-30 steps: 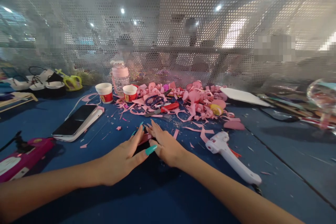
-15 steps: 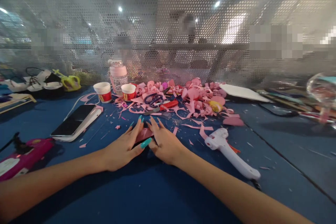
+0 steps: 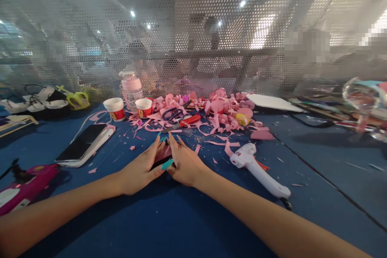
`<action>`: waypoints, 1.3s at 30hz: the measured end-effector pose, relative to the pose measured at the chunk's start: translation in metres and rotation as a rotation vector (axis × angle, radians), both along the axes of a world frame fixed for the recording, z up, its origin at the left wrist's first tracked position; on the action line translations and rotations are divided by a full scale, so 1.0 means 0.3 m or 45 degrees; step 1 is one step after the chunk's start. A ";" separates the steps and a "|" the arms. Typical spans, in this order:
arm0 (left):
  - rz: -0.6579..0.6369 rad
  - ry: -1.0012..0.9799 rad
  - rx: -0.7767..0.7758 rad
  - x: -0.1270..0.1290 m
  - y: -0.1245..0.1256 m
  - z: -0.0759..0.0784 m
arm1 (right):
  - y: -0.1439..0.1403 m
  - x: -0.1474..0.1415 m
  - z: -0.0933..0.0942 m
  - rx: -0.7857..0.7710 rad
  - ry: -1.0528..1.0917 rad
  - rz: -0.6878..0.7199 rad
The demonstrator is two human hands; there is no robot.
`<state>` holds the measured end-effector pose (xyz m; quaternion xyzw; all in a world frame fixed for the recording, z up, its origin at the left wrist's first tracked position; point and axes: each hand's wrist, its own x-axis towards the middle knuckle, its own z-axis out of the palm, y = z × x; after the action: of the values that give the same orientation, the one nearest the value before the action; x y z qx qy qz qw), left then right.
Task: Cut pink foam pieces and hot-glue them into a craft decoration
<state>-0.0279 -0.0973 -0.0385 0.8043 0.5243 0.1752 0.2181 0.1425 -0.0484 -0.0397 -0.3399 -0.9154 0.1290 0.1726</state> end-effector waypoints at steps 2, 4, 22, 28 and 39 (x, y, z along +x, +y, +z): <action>0.015 0.032 0.006 0.003 -0.001 -0.002 | -0.001 -0.002 -0.006 0.039 -0.033 0.046; 0.021 0.053 0.017 0.004 -0.002 -0.005 | -0.001 -0.007 -0.009 0.096 -0.052 0.054; 0.003 0.064 0.128 0.013 -0.012 -0.011 | -0.017 -0.027 0.010 0.115 -0.033 0.065; -0.015 0.113 0.165 0.014 -0.014 -0.013 | -0.025 -0.035 0.019 0.120 -0.073 0.016; 0.058 0.029 0.119 0.007 -0.015 -0.025 | -0.036 -0.039 0.010 0.087 -0.140 -0.020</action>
<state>-0.0257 -0.1019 -0.0461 0.8032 0.5363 0.1953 0.1705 0.1308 -0.0593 -0.0368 -0.3477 -0.9247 0.0776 0.1344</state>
